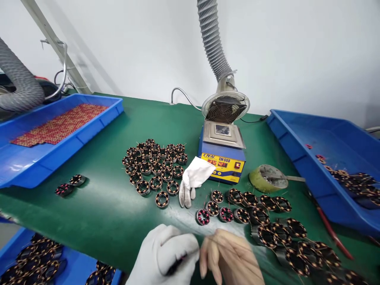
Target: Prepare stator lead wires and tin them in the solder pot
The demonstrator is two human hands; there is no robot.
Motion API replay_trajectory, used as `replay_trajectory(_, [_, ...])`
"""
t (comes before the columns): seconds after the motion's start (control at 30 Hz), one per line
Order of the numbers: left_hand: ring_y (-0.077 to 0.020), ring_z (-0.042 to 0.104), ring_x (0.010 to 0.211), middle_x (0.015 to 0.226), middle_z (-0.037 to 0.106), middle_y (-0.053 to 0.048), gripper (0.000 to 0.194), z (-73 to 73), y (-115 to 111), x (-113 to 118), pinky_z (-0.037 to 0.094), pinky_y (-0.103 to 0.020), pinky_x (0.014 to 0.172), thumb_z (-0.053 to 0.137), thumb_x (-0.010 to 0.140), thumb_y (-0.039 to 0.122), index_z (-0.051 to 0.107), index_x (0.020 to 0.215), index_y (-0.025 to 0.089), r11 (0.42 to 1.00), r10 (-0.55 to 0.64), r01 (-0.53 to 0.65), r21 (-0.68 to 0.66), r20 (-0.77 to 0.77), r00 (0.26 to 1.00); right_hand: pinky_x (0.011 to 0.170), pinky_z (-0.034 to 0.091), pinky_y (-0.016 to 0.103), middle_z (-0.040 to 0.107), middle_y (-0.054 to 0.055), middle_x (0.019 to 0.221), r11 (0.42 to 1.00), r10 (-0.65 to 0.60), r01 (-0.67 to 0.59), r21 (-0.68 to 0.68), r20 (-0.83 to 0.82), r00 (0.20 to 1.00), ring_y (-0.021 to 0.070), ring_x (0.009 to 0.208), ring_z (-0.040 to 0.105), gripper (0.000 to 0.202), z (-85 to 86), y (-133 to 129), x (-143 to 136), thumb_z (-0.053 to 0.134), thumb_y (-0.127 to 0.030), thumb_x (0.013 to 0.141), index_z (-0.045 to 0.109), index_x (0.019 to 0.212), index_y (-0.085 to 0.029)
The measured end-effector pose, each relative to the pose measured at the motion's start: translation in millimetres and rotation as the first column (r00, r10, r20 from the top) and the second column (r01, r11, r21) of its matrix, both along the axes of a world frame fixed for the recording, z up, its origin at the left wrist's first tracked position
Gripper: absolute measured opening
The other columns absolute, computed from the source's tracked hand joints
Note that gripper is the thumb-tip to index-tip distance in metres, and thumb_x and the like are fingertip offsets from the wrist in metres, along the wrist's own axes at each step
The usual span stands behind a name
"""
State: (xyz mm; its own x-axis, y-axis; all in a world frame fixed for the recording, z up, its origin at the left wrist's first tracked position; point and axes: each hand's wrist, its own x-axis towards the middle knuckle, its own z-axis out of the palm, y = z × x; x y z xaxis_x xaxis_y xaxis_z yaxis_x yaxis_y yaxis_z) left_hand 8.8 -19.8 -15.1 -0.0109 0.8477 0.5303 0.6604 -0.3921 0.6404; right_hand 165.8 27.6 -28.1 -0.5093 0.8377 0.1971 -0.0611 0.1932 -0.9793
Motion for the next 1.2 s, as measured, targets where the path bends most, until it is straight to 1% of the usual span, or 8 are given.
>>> replay_trajectory(0.27, [-0.0086,0.062,0.056,0.069,0.064,0.005,0.018,-4.5,4.5,0.3,0.049,-0.013,0.054,0.057,0.082,0.006,0.060,0.085,0.023,0.992,-0.092,0.105,-0.074,0.167,0.982,0.061,0.059,0.025,0.073,0.005,0.068,0.693,-0.215,0.146,0.706,0.010,0.976,0.0182,0.065,0.071,0.018,0.5,10.1,3.7,0.060,-0.004,0.084,0.065,0.094,-0.019])
replay_trajectory(0.4, [-0.0124,0.053,0.047,0.061,0.057,0.004,0.018,-4.0,1.1,1.5,0.042,-0.023,0.045,0.043,0.094,0.017,0.056,0.083,0.022,1.000,-0.007,0.012,0.022,-0.214,0.977,0.052,0.052,0.022,0.062,0.000,0.053,0.984,-0.071,0.047,0.174,0.135,0.988,0.0150,0.052,0.065,0.024,-14.0,-3.0,2.1,0.049,-0.024,0.094,0.059,0.073,-0.021])
replay_trajectory(0.5, [-0.0114,0.052,0.046,0.059,0.056,0.005,0.026,-1.4,1.0,1.1,0.040,-0.022,0.044,0.039,0.095,0.018,0.055,0.075,0.023,1.000,0.019,-0.017,0.011,-0.248,0.969,0.042,0.047,0.022,0.040,-0.006,0.038,0.904,0.127,-0.164,-0.394,-0.118,0.985,0.0134,0.037,0.054,0.047,-18.1,-6.2,2.1,0.036,-0.048,0.098,0.051,0.063,-0.021])
replay_trajectory(0.63, [-0.0069,0.055,0.050,0.061,0.057,0.007,0.018,0.3,3.8,-1.1,0.042,-0.014,0.048,0.053,0.086,0.009,0.057,0.074,0.022,0.989,-0.067,0.075,-0.124,0.073,0.995,0.051,0.053,0.023,0.066,0.003,0.057,0.997,-0.032,0.038,0.070,-0.091,0.995,0.0166,0.056,0.067,0.028,-6.6,4.3,2.5,0.055,-0.035,0.093,0.063,0.072,-0.020])
replay_trajectory(0.77, [-0.0074,0.060,0.055,0.067,0.063,0.008,0.015,-2.1,4.0,-0.2,0.048,-0.013,0.055,0.057,0.081,0.009,0.060,0.079,0.023,0.986,-0.072,0.096,-0.135,0.167,0.983,0.060,0.058,0.025,0.074,0.005,0.074,0.803,-0.148,0.113,0.586,0.011,0.989,0.0183,0.067,0.071,0.017,4.2,10.5,2.4,0.062,-0.009,0.085,0.067,0.094,-0.022])
replay_trajectory(0.87, [-0.0104,0.057,0.049,0.062,0.061,0.005,0.018,-1.3,2.5,2.4,0.045,-0.019,0.047,0.047,0.091,0.016,0.060,0.080,0.022,0.999,-0.002,-0.001,-0.035,-0.096,0.995,0.051,0.052,0.023,0.067,0.003,0.060,0.886,-0.168,0.104,0.451,0.105,0.980,0.0144,0.051,0.064,0.020,0.5,4.2,1.3,0.053,-0.015,0.090,0.060,0.072,-0.020])
replay_trajectory(1.0, [-0.0118,0.052,0.045,0.057,0.058,0.005,0.027,1.7,1.5,4.1,0.040,-0.022,0.041,0.040,0.096,0.019,0.058,0.076,0.022,0.998,0.037,-0.019,0.068,-0.281,0.959,0.040,0.045,0.020,0.045,-0.004,0.041,0.944,0.112,-0.123,-0.307,-0.051,0.992,0.0119,0.037,0.052,0.049,-7.3,-2.8,0.3,0.035,-0.044,0.099,0.043,0.057,-0.021])
replay_trajectory(1.2, [-0.0066,0.058,0.054,0.064,0.059,0.008,0.017,4.0,0.8,3.5,0.045,-0.012,0.053,0.054,0.083,0.010,0.061,0.077,0.024,0.976,-0.027,0.048,-0.212,0.103,0.994,0.061,0.059,0.026,0.073,0.005,0.070,0.902,-0.171,0.179,0.393,-0.056,0.984,0.0190,0.066,0.071,0.003,-0.9,8.8,2.2,0.066,-0.021,0.086,0.069,0.088,-0.021])
